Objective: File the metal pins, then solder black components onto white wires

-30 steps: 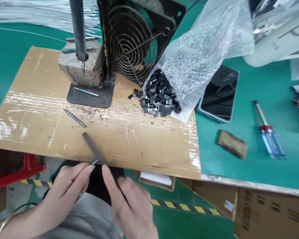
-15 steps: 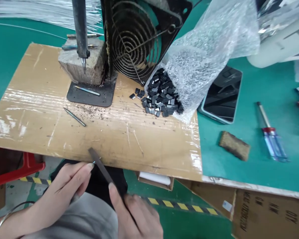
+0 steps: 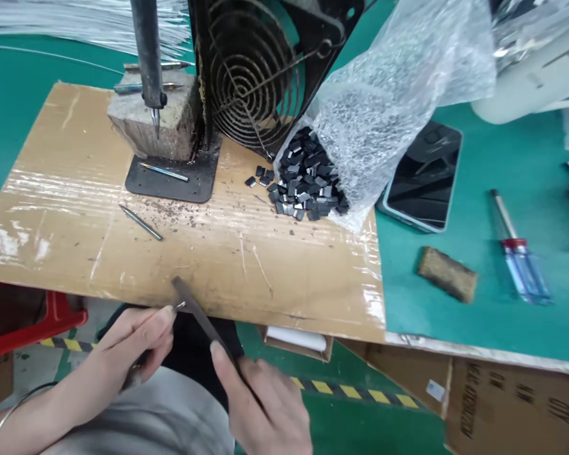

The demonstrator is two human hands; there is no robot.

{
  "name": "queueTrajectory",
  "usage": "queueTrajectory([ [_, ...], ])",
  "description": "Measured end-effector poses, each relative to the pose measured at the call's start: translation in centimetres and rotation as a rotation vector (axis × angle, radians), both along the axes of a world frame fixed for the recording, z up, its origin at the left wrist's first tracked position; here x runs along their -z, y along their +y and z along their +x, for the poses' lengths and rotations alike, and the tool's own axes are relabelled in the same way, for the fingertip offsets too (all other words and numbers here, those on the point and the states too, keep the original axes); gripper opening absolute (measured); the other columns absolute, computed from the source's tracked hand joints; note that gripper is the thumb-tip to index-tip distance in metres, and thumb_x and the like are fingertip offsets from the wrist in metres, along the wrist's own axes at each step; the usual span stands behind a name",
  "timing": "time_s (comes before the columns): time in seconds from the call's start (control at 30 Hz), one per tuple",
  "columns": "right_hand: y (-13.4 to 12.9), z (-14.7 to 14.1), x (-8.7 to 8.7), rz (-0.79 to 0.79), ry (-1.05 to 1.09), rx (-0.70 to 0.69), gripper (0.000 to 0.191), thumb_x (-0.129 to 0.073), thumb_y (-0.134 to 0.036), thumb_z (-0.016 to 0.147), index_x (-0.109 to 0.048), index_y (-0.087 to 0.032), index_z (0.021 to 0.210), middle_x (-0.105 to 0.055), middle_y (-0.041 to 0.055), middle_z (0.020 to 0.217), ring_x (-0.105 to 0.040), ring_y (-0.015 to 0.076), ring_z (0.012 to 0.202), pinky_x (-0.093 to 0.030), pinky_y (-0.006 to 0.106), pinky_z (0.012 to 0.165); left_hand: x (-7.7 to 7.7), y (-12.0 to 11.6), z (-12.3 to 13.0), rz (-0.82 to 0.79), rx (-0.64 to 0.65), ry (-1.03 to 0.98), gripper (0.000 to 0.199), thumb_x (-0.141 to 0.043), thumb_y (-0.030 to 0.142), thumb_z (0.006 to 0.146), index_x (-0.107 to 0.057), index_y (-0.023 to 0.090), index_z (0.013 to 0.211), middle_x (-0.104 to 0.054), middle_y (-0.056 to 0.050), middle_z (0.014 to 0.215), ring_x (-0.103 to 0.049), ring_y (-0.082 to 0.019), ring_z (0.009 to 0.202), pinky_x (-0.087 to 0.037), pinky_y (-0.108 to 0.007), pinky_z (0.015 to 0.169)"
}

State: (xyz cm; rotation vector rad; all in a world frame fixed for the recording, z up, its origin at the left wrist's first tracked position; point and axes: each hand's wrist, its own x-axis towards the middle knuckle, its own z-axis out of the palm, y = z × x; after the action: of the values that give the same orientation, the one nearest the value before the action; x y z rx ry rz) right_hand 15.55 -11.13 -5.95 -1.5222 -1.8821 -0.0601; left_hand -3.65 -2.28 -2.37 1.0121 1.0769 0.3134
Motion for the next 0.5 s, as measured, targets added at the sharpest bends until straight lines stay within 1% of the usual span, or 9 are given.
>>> queueTrajectory([
  [0.07, 1.0, -0.4, 0.0, 0.006, -0.002, 0.001, 0.066, -0.056, 0.002, 0.096, -0.05, -0.026, 0.155, -0.07, -0.0035, 0.069, -0.063, 0.0081, 0.058, -0.05, 0.02, 0.066, 0.1, -0.1, -0.1, -0.005, -0.009, -0.008, 0.064, -0.038, 0.054, 0.107, -0.041, 0.023, 0.051, -0.038, 0.004, 0.048, -0.033, -0.012, 0.049, -0.033, -0.029, 0.057],
  [0.13, 1.7, -0.5, -0.4, 0.008, -0.016, 0.01, 0.068, -0.059, 0.002, 0.095, -0.049, -0.027, 0.155, -0.072, -0.0034, 0.072, -0.065, 0.008, 0.059, -0.05, 0.02, 0.066, 0.2, -0.2, -0.1, -0.003, -0.03, -0.007, 0.064, -0.038, 0.054, 0.107, -0.04, 0.023, 0.052, -0.038, 0.004, 0.048, -0.033, -0.012, 0.049, -0.033, -0.029, 0.056],
  [0.2, 1.6, -0.3, -1.0, -0.012, -0.009, 0.012, 0.07, -0.059, 0.003, 0.093, -0.049, -0.028, 0.155, -0.072, -0.0036, 0.072, -0.066, 0.0084, 0.059, -0.051, 0.02, 0.065, 0.2, -0.2, -0.1, -0.002, -0.039, 0.002, 0.064, -0.037, 0.054, 0.108, -0.041, 0.022, 0.052, -0.038, 0.004, 0.049, -0.034, -0.013, 0.05, -0.033, -0.029, 0.057],
  [0.3, 0.7, -0.1, -1.5, -0.063, 0.025, -0.005, 0.069, -0.056, 0.003, 0.093, -0.05, -0.028, 0.154, -0.072, -0.0034, 0.07, -0.066, 0.0092, 0.056, -0.053, 0.021, 0.063, 0.1, -0.2, -0.1, 0.02, -0.023, 0.027, 0.061, -0.037, 0.051, 0.108, -0.041, 0.022, 0.055, -0.04, 0.004, 0.051, -0.035, -0.013, 0.051, -0.033, -0.029, 0.057],
  [0.37, 0.7, -0.3, -1.4, -0.066, 0.044, -0.003, 0.068, -0.055, 0.003, 0.094, -0.05, -0.029, 0.154, -0.071, -0.0033, 0.069, -0.065, 0.0089, 0.056, -0.052, 0.02, 0.061, 0.0, -0.1, 0.0, 0.046, -0.004, 0.048, 0.059, -0.037, 0.048, 0.108, -0.041, 0.023, 0.056, -0.039, 0.004, 0.052, -0.034, -0.012, 0.051, -0.034, -0.029, 0.057],
  [0.5, 1.8, -0.8, -0.8, -0.025, 0.042, -0.012, 0.07, -0.056, 0.003, 0.093, -0.049, -0.029, 0.155, -0.073, -0.0038, 0.073, -0.067, 0.0079, 0.058, -0.053, 0.019, 0.063, -0.4, -0.1, 0.1, 0.116, 0.008, 0.106, 0.055, -0.037, 0.044, 0.107, -0.04, 0.023, 0.056, -0.039, 0.005, 0.052, -0.035, -0.013, 0.051, -0.033, -0.029, 0.056],
])
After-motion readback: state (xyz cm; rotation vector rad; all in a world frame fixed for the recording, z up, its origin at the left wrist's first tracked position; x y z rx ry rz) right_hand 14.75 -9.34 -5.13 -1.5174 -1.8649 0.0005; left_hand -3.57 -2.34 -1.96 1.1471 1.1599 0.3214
